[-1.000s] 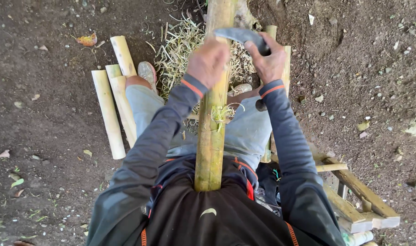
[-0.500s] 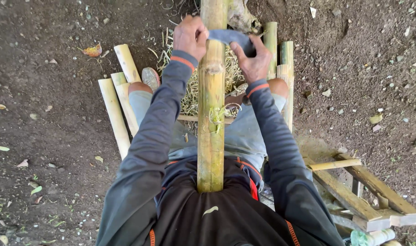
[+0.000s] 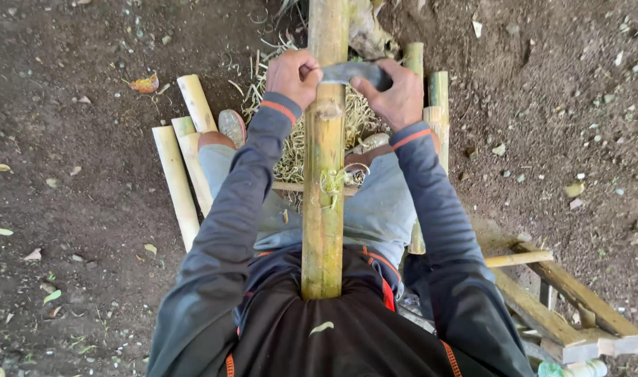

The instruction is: Shaving the surface of a bamboo pole using a curved sickle-like knife.

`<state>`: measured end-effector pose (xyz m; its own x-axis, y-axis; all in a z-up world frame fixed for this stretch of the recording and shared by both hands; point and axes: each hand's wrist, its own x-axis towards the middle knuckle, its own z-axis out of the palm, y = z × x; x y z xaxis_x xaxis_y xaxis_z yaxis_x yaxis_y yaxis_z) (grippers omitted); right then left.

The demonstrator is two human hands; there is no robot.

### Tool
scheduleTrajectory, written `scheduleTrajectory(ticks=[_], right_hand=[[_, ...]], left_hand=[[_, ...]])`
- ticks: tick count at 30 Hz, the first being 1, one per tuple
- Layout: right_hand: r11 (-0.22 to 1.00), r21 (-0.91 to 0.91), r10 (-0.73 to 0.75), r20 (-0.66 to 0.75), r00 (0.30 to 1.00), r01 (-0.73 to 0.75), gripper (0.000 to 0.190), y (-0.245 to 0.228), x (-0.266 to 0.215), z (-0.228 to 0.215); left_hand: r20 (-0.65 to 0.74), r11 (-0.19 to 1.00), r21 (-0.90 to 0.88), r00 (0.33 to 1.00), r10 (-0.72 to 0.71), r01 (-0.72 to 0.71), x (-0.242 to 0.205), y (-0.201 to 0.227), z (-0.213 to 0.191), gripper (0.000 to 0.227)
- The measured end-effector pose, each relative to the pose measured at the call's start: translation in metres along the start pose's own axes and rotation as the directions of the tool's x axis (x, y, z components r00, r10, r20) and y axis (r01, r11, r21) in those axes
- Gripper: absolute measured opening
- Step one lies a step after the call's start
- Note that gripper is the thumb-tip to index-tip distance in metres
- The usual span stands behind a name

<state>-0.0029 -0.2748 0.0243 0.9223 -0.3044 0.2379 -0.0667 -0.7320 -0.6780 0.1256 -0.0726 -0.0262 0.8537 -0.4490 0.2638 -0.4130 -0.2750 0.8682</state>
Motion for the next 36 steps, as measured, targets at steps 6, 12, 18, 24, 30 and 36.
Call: scheduleTrajectory(ticks=[6,12,18,24,30,36], right_hand=[[1.0,-0.013,-0.015,-0.168,0.986,0.013,0.047,0.003,0.004,0.024],[1.0,0.03,-0.003,-0.161,0.987,0.008,0.045,-0.006,-0.043,0.016],[0.99,0.071,0.116,0.109,0.987,-0.124,0.046,0.0,-0.035,0.002],[0.986,-0.096,-0.147,-0.091,0.985,0.138,0.042,-0.017,0.015,0.001],[0.911,-0.332,-0.286,-0.084,0.954,0.244,0.04,-0.031,0.025,-0.004],[0.971,-0.185,-0.151,0.012,0.988,0.151,0.04,-0.036,-0.008,-0.013]], left_hand=[[-0.084,0.986,0.001,0.982,0.168,-0.169,0.02,-0.02,0.007,0.014],[0.032,0.997,0.005,0.997,0.071,-0.071,-0.03,0.01,-0.007,0.013],[0.265,0.994,-0.026,0.959,-0.098,0.109,-0.028,0.017,-0.021,0.007],[0.008,0.992,-0.127,1.0,0.02,-0.019,0.015,-0.035,0.006,0.004],[-0.066,0.974,-0.222,0.996,-0.066,0.05,0.014,-0.036,0.012,0.01],[-0.021,0.985,-0.141,0.995,-0.101,0.097,-0.039,-0.022,0.004,0.015]])
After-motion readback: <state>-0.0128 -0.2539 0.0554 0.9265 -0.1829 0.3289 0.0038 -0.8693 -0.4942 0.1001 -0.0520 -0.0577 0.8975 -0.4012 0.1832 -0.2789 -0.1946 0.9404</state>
